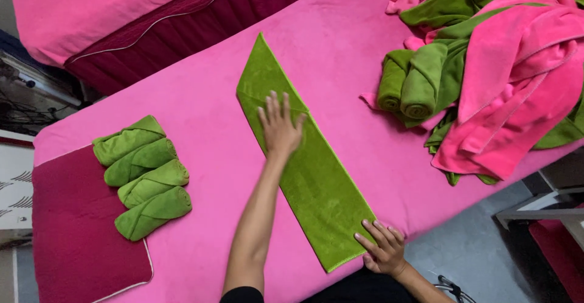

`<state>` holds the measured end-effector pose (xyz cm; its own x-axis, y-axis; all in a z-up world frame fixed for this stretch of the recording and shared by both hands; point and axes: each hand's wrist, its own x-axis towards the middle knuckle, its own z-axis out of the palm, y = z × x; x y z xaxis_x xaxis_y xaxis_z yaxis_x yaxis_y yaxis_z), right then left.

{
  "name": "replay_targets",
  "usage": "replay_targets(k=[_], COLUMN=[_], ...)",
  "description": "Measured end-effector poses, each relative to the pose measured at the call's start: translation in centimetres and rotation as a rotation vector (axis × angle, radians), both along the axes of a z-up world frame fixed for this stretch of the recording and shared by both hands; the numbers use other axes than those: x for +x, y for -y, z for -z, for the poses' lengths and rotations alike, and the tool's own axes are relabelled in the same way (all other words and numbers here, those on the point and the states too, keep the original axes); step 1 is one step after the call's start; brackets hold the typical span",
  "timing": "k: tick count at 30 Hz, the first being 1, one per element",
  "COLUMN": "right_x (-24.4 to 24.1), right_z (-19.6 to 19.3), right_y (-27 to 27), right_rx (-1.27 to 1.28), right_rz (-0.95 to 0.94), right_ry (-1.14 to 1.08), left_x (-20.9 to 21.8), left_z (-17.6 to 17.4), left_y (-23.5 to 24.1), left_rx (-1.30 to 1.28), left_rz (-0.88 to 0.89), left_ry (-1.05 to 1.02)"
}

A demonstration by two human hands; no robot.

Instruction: The person folds a green towel on a pink table. They unfold the towel, smooth it out, fold it into a triangle, then fold the sides inward to form a long strip. Finally, they roll the towel tightly from one end to the other and tuck the end to secure the roll.

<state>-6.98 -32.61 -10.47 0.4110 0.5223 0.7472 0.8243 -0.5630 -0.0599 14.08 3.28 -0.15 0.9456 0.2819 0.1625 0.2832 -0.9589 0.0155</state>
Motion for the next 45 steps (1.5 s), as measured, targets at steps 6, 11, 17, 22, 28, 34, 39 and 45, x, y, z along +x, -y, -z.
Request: replay_targets(k=[6,11,17,22,28,34,39,45], right_x=[-0.2,-0.5,-1.2,0.4,7.2,14.4,19.0,23.5], right_z=[-0.1,0.0,-0.6,-4.4,-9.7,-9.5,-9.8,-8.3], right_y=[0.0,-0.1,0.4,-1.1,-9.8,-20.9,-28.7,-35.9], right_rx=[-0.008,-0.022,-0.088,0.135,-0.225,-0.538,-0.541,-0.486], right_rz=[-0.016,0.018,0.034,0.015,-0.133,-0.138,-0.142,-0.114], right_ry=[-0.002,-0.003,-0.166,-0.506,-0.444,-0.422,-0.416,-0.359], left_x=[-6.4,-10.5,-15.9,-21.1,-24.1,-25.4,-25.7,-24.5], left_z=[-1.1,-0.1,2.8,3.2,5.6,3.8,7.5,10.7], left_y=[7.6,10.0,13.4,15.5,17.9,19.4,20.4,21.2], left_rx=[-0.156,-0.11,-0.063,-0.081,-0.356,-0.214,-0.218,-0.253], left_rz=[0.251,0.382,0.467,0.533,0.753,0.887,1.02,1.124], left_ry=[-0.22,-0.173,-0.034,0.001,0.168,-0.026,0.16,0.447])
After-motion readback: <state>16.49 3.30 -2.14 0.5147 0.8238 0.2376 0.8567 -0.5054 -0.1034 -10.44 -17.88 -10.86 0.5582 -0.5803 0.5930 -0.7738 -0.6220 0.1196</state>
